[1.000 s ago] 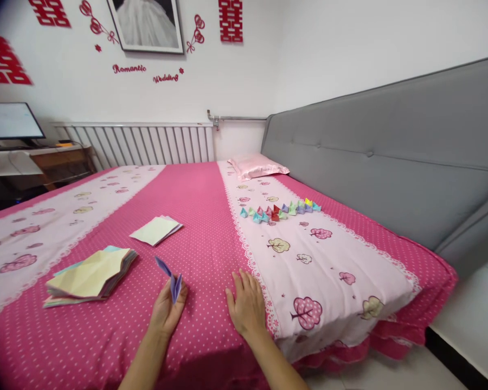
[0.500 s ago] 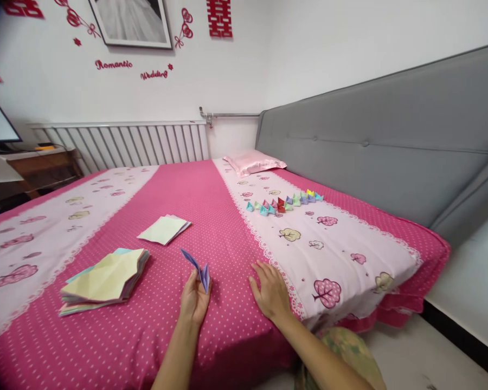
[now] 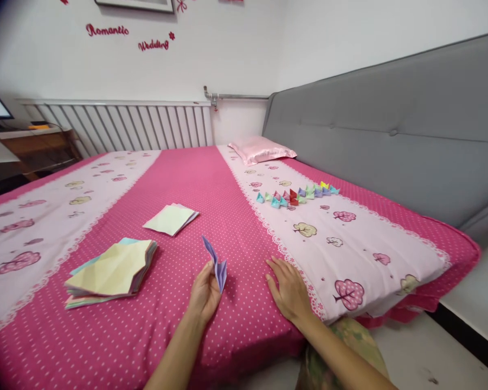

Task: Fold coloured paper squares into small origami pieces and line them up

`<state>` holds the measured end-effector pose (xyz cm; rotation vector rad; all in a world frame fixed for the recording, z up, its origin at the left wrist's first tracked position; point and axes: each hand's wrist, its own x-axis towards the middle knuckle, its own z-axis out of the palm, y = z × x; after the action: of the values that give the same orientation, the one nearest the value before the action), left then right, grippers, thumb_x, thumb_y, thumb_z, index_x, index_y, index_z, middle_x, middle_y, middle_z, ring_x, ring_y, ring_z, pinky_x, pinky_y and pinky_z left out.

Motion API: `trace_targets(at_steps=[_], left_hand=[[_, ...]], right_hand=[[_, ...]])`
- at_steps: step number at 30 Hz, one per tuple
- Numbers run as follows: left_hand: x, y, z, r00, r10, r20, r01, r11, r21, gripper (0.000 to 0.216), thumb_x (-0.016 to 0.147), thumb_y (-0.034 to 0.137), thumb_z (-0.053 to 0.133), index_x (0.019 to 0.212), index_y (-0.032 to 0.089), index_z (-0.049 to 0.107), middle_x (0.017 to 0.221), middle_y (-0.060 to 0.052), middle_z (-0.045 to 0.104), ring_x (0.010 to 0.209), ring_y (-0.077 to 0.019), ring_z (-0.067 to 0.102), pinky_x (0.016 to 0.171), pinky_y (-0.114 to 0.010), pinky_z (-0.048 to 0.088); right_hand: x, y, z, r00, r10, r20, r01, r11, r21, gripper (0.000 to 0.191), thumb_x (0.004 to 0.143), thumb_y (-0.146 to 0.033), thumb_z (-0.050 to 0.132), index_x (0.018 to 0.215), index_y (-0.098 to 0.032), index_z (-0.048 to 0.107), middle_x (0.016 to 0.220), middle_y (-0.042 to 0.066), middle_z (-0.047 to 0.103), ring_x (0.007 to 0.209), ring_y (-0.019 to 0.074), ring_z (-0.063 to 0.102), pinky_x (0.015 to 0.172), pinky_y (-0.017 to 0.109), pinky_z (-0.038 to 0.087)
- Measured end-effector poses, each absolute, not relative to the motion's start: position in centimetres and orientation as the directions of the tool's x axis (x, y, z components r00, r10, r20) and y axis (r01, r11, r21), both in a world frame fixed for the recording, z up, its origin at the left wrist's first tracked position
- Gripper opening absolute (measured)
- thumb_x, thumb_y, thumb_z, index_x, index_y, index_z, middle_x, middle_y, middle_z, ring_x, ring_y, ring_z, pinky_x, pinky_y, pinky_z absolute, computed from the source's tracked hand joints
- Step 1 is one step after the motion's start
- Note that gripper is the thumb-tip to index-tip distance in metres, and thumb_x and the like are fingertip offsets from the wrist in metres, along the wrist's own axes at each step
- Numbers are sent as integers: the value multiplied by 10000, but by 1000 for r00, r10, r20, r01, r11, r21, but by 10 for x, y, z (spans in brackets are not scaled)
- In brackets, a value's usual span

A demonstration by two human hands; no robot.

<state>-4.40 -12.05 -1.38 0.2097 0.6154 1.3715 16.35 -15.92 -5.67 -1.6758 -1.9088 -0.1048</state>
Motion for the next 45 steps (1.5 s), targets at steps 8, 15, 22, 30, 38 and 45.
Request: trace_targets(at_steps=[8,15,22,30,38,45], left_hand=[[-45,-118,-15,147,941,-305,-848,279,451,177,821,75,496,695,98,619,642,-35,659,590,-111,642,596,-217,537],[-44,-117,-21,198,927,-318,-840,328,433,122,804,100,535,716,105,619,660,-38,663,600,-115,640,624,-229,531],[-43,-116,-17,197,923,-329,-818,340,463,153,819,97,505,712,107,612,671,-48,664,586,-118,635,600,-232,523],[-44,-115,-20,165,949,-268,-831,281,481,162,813,69,500,693,104,601,676,-55,669,613,-122,644,637,-239,529],[-38,-117,-22,78,976,-204,-825,178,536,82,771,54,550,722,104,592,717,-60,670,636,-115,644,636,-208,522],[-34,-98,-12,76,968,-239,-747,214,630,105,786,74,495,743,102,586,712,-78,671,617,-121,636,594,-208,510]], right_hand=[[167,-160,-61,-49,880,473,928,215,-303,392,874,-335,386,1206,-179,525,1227,83,562,1164,219,473,1008,424,350],[169,-160,-63,-57,871,487,930,224,-291,395,875,-333,380,1210,-179,521,1224,88,564,1160,225,481,1003,433,356],[170,-163,-63,-46,870,491,928,220,-301,402,879,-333,371,1209,-164,526,1225,89,565,1159,226,476,1003,425,349],[167,-164,-61,-34,855,518,921,228,-316,394,883,-333,370,1192,-154,535,1197,82,582,1135,221,482,990,417,348],[168,-161,-59,-14,830,557,895,259,-364,375,872,-327,375,1132,-147,577,1135,100,614,1090,223,512,961,426,361],[169,-164,-58,28,849,527,847,260,-464,377,863,-342,392,1125,-151,585,1150,96,605,1093,230,507,971,428,353]])
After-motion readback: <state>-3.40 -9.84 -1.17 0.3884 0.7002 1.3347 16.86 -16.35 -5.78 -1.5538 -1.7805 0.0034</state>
